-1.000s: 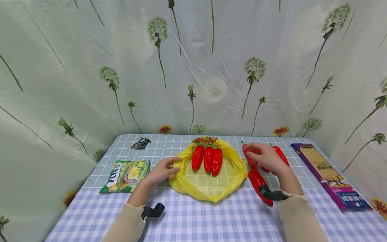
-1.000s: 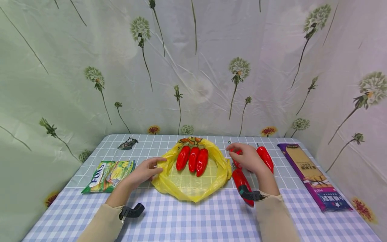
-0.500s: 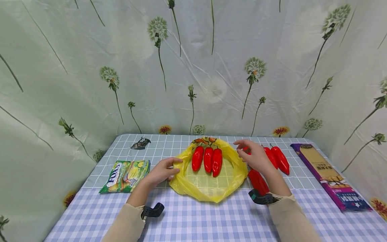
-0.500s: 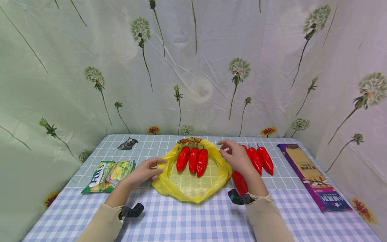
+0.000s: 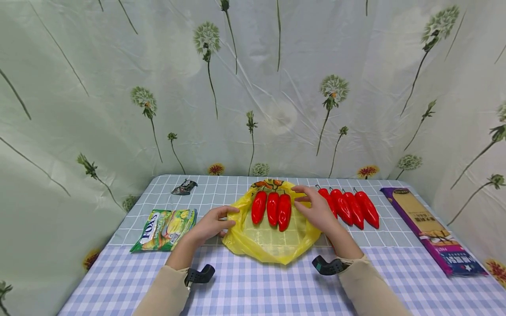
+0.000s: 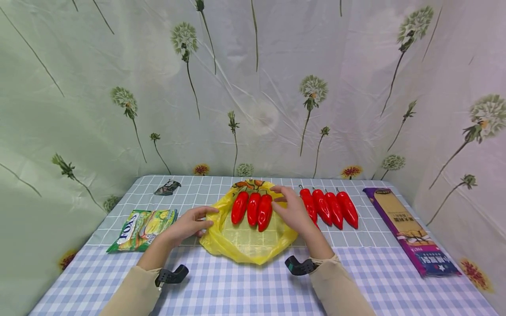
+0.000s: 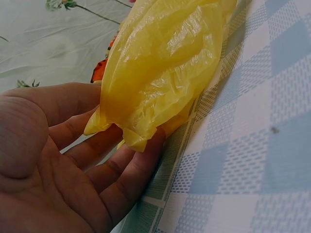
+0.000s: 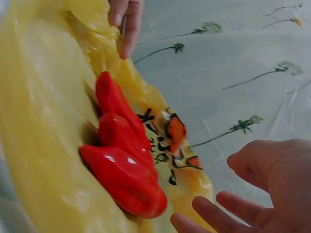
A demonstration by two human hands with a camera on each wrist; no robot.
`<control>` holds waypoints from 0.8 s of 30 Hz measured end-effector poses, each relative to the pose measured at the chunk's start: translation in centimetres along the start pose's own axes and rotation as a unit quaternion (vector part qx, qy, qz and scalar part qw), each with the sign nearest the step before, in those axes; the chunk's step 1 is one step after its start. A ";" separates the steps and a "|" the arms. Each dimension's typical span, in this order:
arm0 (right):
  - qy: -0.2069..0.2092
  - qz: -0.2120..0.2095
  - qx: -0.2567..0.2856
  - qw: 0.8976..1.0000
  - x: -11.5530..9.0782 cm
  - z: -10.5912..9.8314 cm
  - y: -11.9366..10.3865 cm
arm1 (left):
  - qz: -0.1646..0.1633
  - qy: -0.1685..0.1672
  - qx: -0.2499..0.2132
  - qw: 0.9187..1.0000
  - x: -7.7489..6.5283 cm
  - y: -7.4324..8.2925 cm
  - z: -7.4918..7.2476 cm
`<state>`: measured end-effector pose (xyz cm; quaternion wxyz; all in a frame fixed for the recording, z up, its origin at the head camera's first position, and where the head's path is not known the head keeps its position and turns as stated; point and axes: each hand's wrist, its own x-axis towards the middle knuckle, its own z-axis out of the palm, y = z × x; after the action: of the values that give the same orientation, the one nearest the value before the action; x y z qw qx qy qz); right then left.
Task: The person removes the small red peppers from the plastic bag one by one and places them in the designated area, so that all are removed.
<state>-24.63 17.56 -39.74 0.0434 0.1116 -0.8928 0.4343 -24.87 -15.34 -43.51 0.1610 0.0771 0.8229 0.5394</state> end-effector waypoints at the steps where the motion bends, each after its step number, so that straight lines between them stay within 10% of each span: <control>1: -0.004 0.001 0.005 1.000 0.0 0.2 0.0 | 0.000 -0.001 0.001 1.000 0.0 0.0 0.0; 24: -0.056 0.038 0.033 0.997 -0.2 3.2 0.5 | 0.006 -0.002 -0.010 1.000 0.0 0.1 0.1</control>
<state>-24.47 15.39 -42.10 -0.0266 0.1034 -0.8826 0.4579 -24.83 -15.24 -43.42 0.1599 0.0817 0.8169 0.5481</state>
